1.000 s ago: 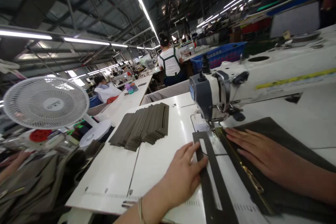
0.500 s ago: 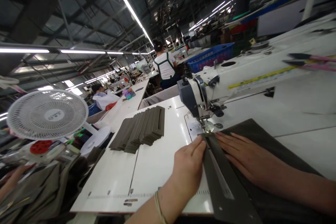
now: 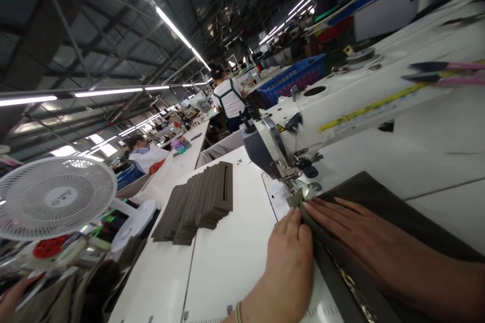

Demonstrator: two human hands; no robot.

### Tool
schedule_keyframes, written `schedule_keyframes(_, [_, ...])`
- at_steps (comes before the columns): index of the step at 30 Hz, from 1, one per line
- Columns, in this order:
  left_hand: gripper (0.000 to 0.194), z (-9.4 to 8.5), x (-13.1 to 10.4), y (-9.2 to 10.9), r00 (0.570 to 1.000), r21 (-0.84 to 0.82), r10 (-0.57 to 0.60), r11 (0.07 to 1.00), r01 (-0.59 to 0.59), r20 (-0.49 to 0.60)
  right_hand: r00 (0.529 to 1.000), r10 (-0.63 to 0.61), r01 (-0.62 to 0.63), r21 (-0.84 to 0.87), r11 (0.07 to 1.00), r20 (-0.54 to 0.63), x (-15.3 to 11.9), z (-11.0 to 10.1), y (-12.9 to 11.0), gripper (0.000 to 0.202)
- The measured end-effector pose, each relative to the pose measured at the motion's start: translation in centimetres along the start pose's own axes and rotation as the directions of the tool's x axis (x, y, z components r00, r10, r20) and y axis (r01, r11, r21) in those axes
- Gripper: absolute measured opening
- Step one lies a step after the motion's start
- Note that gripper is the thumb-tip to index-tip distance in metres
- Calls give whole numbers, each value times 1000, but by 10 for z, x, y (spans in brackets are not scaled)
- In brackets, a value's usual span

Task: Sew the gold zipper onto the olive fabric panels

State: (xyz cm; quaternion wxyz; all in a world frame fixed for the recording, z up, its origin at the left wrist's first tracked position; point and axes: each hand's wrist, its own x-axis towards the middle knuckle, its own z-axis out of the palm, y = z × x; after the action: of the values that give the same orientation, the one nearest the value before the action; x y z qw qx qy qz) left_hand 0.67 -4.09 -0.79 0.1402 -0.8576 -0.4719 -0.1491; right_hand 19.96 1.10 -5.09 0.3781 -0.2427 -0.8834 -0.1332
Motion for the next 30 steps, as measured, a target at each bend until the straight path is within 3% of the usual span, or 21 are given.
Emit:
schedule_keyframes(5, [29, 3, 3, -6, 994, 1, 58, 998, -58, -88, 993, 116, -116, -27, 993, -11, 5, 1, -12, 56])
schedule_keyframes(10, [33, 1, 3, -17, 990, 27, 126, 992, -125, -61, 986, 163, -162, 21, 987, -39, 14, -4, -14, 48])
schedule_keyframes(15, [46, 15, -9, -26, 993, 13, 55, 998, -54, -103, 978, 206, -205, 30, 978, -33, 17, -6, -11, 51])
schedule_keyframes(25, [46, 2, -9, -27, 999, 71, 52, 996, -53, 16, 979, 206, -206, 78, 975, 4, 15, -6, -12, 52])
schedule_keyframes(30, [51, 2, -8, -27, 998, 92, 53, 994, -56, 43, 971, 234, -232, 62, 971, -37, 15, -1, -13, 40])
